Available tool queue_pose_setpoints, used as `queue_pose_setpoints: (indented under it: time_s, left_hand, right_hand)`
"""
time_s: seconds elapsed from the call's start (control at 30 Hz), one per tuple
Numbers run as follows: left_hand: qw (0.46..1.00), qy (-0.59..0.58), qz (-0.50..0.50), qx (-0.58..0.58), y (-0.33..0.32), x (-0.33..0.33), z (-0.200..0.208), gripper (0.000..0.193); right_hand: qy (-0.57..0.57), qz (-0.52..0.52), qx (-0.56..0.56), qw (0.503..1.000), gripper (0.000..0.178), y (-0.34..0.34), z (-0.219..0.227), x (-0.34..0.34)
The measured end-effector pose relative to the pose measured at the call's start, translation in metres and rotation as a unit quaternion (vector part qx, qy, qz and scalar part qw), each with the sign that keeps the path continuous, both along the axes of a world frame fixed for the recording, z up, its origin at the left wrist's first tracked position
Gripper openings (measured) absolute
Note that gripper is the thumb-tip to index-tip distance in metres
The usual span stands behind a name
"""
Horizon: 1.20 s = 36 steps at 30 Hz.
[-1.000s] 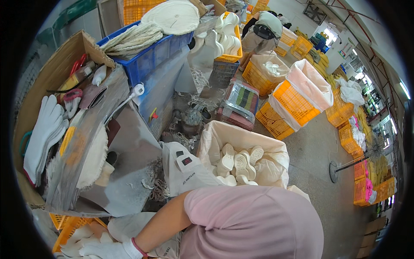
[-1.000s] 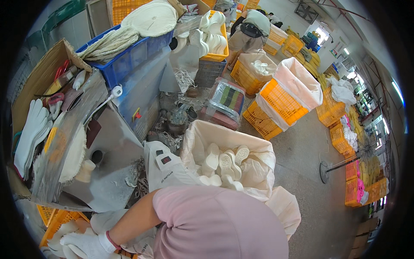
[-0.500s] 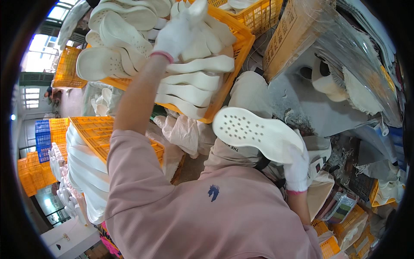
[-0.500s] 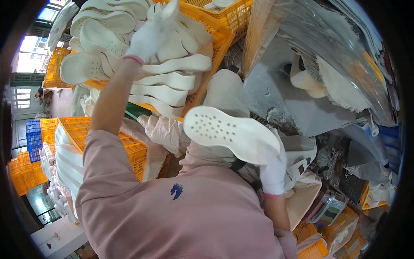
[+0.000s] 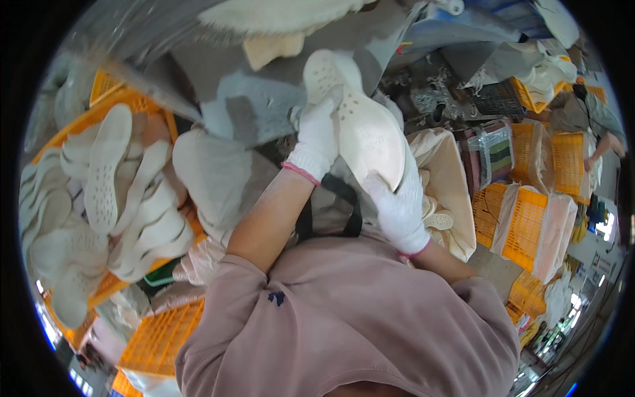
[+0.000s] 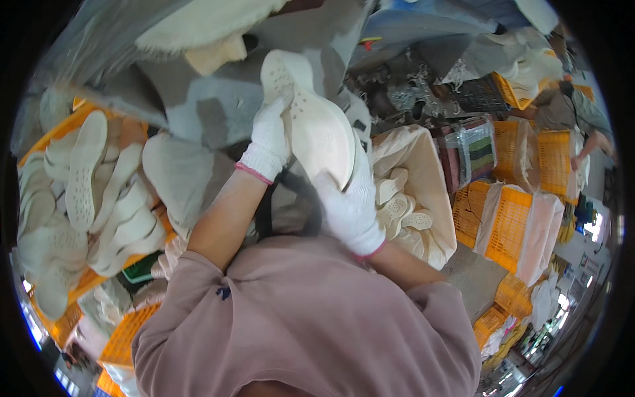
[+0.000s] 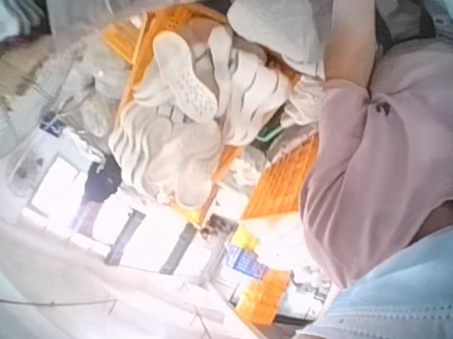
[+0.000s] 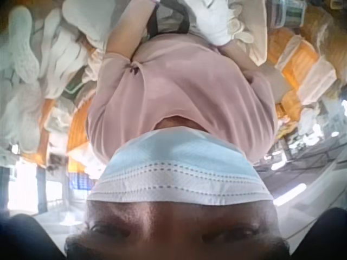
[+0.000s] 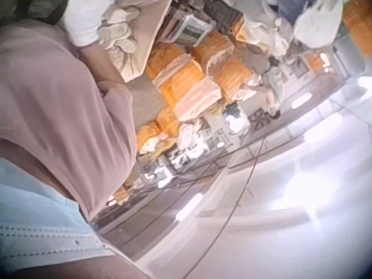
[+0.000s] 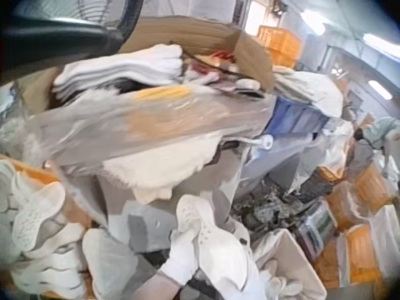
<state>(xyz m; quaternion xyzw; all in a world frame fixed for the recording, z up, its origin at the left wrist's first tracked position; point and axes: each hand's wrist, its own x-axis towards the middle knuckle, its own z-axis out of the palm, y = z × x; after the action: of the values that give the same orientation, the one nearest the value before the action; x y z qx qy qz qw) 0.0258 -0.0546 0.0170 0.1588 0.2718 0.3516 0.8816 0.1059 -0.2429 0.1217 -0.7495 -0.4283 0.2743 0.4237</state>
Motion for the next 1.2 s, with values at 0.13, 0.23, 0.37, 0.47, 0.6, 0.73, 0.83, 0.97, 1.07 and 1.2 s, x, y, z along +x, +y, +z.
queue_pose_setpoints:
  time_s: [0.13,0.23,0.37,0.47,0.6,0.73,0.83,0.97,1.07,1.2]
  left_hand:
    - [0.995,-0.033,0.088,0.037,0.033,0.065,0.005,0.036]
    - [0.999,0.051,-0.003,0.006,0.103,0.072,0.006,0.047]
    - [0.694,0.504,-0.18,0.481,0.162,-0.006,-0.013,0.063]
    - [0.744,0.448,-0.154,0.471,0.132,-0.067,-0.016,0.055]
    - [0.943,0.228,-0.13,0.204,0.088,-0.02,-0.017,0.052]
    - [0.996,0.014,-0.059,-0.068,0.083,0.071,-0.013,0.056]
    - [0.993,-0.046,-0.108,-0.028,0.108,0.098,-0.009,0.072]
    - [0.968,0.154,-0.175,0.093,0.139,0.048,-0.018,0.072]
    - [0.774,0.485,-0.136,0.384,0.142,-0.015,-0.037,0.064]
    - [0.923,0.268,-0.091,0.26,0.124,-0.013,-0.069,0.064]
  right_hand:
    - [-0.067,-0.089,0.112,0.987,0.068,0.061,0.005,0.01]
    - [-0.092,-0.056,0.153,0.982,0.065,0.128,0.003,0.039]
    - [-0.217,0.029,0.06,0.974,0.036,0.207,-0.005,0.078]
    - [-0.186,0.038,0.039,0.981,0.027,0.239,-0.017,0.094]
    - [-0.276,0.057,-0.029,0.959,0.028,0.218,-0.018,0.075]
    - [-0.107,-0.073,-0.017,0.991,0.078,0.157,0.007,0.065]
    - [-0.124,-0.161,0.11,0.973,0.08,0.167,0.003,0.069]
    - [-0.068,-0.175,0.042,0.981,0.068,0.199,0.012,0.077]
    - [-0.009,-0.135,-0.04,0.99,0.055,0.219,0.024,0.084]
    - [0.067,-0.059,-0.077,0.993,0.081,0.216,0.028,0.085]
